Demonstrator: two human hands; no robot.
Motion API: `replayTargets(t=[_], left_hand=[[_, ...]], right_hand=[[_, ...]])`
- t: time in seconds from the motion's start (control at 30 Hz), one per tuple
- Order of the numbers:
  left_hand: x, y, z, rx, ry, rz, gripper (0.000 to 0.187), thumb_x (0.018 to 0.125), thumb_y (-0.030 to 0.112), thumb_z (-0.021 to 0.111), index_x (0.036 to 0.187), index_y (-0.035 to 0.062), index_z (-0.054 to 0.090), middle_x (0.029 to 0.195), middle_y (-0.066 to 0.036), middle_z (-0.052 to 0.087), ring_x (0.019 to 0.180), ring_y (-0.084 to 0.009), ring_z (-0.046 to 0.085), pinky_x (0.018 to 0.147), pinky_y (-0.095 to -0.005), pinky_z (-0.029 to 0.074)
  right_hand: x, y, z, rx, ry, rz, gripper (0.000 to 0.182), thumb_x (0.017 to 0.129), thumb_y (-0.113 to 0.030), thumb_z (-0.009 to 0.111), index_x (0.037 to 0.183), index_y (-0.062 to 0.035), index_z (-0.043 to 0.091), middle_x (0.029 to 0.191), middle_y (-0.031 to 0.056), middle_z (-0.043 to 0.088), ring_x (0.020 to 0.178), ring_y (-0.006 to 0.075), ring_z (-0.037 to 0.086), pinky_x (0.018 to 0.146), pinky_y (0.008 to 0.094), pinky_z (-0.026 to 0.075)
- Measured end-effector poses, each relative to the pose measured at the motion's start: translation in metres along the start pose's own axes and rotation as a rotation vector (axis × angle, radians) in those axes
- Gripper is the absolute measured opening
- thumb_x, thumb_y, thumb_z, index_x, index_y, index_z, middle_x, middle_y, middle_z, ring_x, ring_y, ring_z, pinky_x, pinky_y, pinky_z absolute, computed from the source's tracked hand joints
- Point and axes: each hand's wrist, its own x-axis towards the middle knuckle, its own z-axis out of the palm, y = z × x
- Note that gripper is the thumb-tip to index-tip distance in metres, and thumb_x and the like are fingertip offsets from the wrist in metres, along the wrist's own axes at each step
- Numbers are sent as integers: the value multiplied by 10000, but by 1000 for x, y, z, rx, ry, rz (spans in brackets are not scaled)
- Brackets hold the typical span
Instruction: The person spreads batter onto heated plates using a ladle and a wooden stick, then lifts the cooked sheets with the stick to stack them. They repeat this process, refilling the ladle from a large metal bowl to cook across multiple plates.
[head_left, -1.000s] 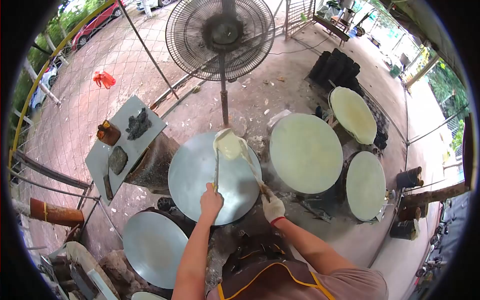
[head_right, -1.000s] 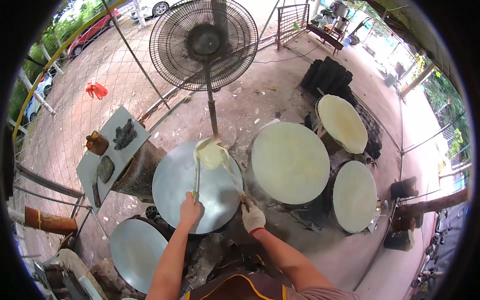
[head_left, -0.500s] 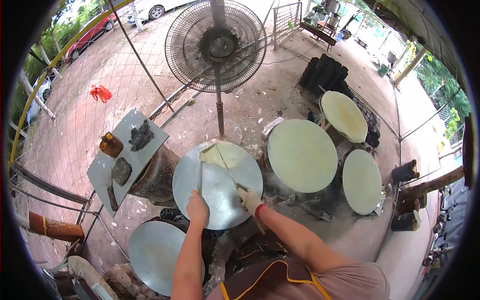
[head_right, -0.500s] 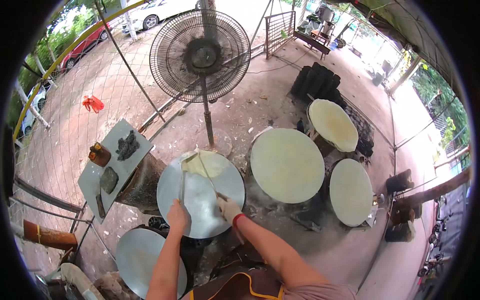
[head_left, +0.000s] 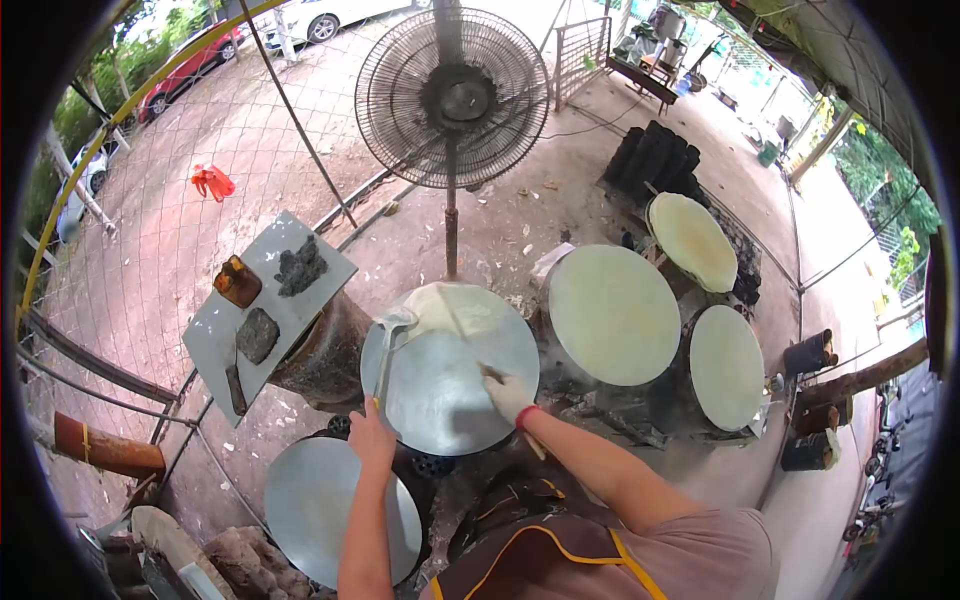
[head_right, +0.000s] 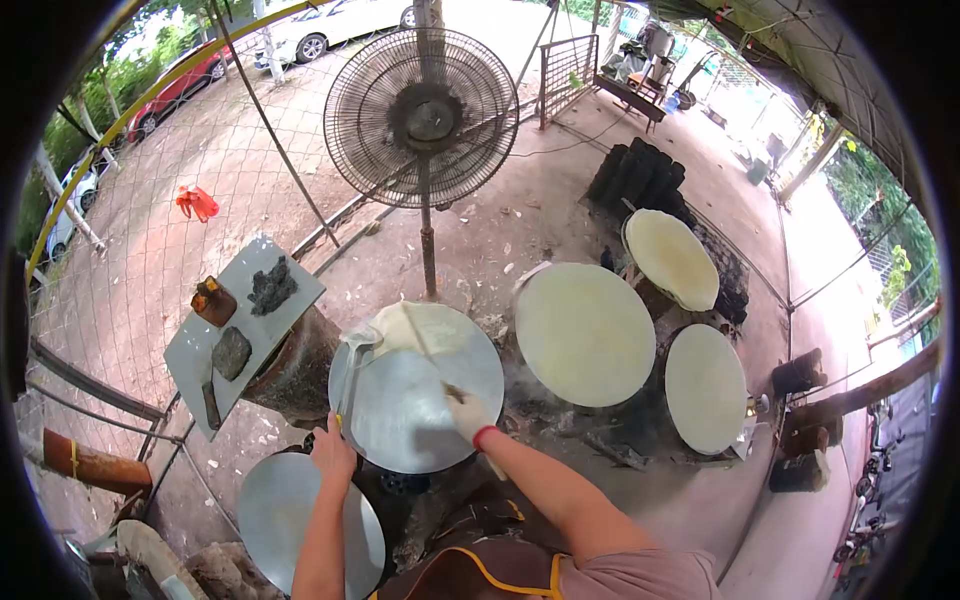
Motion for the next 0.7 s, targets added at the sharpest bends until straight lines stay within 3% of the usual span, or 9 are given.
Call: replayTargets(t=[0.1,0.13,0.27,0.37,0.4,0.5,0.53,0.63,0.7], left_hand=[[-16,-13,0,-29,-2,10,677,700,32,618,1318,211,405,888,-147,456,778,-335,551,646,-433,461],[-21,-22,3,-42,37,13,677,700,27,613,1317,221,413,883,-146,451,774,-333,545,643,-429,457],[-41,-52,10,-71,112,11,673,700,5,591,1310,247,444,872,-149,437,777,-331,526,644,-417,442],[-59,-51,-3,-72,60,1,667,702,-5,578,1303,256,457,866,-155,434,780,-334,519,650,-411,435],[-65,-50,-7,-75,33,-2,665,702,-7,574,1301,258,459,863,-156,433,778,-335,517,652,-409,433],[-90,-59,-7,-123,-13,-83,667,698,-20,567,1304,238,461,864,-163,435,778,-343,514,658,-411,432],[-99,-62,-4,-135,7,-77,666,698,-24,563,1305,228,459,868,-165,436,777,-344,513,660,-414,431],[-122,-53,-12,-164,8,-105,658,696,-39,550,1305,193,461,877,-173,438,778,-350,508,668,-421,427],[-126,-23,-33,-169,-65,-166,647,692,-50,543,1298,163,468,878,-179,436,783,-355,503,679,-423,424]], right_hand=[[11,-72,-16,248,-369,579,331,890,-237,557,1194,-108,567,651,-23,499,486,40,426,425,201,359],[13,-74,-29,166,-358,574,305,897,-228,548,1171,-96,576,624,-36,480,435,42,395,388,209,339],[17,4,-37,70,27,290,253,891,-225,547,1084,-73,611,593,-57,458,436,42,381,383,203,296],[20,-43,1,-79,-316,226,295,885,-240,548,1126,-78,605,577,-60,447,436,40,371,382,212,291],[21,-71,-1,-64,-391,354,327,881,-265,554,1152,-86,596,577,-59,444,437,39,356,385,214,288],[18,-111,-54,0,-594,583,386,867,-313,533,1188,-105,587,734,15,576,593,86,483,536,233,407],[22,-92,-68,-31,-559,471,387,867,-318,539,1184,-100,590,760,-17,566,602,55,460,526,200,381],[29,-71,-59,-115,-315,209,356,866,-261,533,1153,-61,596,733,-4,548,625,78,465,534,241,404],[39,-91,-28,-211,-530,316,340,859,-247,534,1133,-58,604,728,-1,549,626,84,475,542,252,407]])
